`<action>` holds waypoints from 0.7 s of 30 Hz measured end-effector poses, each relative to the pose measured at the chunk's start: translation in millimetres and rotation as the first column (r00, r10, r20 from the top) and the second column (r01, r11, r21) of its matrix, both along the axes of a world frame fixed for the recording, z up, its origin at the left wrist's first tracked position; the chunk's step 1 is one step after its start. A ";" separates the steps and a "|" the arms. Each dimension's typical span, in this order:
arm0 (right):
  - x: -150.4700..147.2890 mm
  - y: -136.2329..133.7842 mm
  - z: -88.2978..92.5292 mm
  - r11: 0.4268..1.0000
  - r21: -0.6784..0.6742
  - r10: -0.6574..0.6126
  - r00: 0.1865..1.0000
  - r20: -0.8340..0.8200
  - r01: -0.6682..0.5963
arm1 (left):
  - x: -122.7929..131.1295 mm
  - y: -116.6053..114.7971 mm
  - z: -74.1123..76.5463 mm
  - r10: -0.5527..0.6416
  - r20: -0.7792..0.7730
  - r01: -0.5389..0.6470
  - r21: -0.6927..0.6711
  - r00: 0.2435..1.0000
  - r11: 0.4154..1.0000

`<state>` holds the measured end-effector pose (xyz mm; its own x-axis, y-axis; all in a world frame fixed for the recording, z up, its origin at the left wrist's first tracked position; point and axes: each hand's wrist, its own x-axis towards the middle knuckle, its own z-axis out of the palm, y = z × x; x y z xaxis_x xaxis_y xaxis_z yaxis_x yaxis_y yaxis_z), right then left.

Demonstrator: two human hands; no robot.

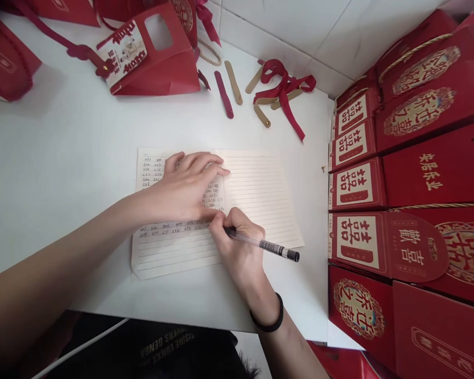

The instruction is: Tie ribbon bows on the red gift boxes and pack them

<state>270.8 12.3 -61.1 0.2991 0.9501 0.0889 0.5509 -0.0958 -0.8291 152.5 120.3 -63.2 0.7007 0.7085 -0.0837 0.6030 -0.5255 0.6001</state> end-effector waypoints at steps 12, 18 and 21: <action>0.3 -1.0 -0.6 0.999 -0.002 0.037 0.999 0.031 -0.037 | 0.0 -0.4 -0.8 0.016 0.057 -0.015 -0.007 0.998 1.000; 0.2 -1.9 -1.6 0.998 0.035 0.041 0.999 0.031 -0.042 | 0.8 -0.6 1.1 0.016 0.026 -0.016 -0.015 1.000 1.000; 0.5 -2.5 -1.2 0.999 0.032 0.033 0.999 0.030 -0.034 | 0.7 -0.5 1.0 0.014 0.029 -0.013 -0.013 0.999 1.000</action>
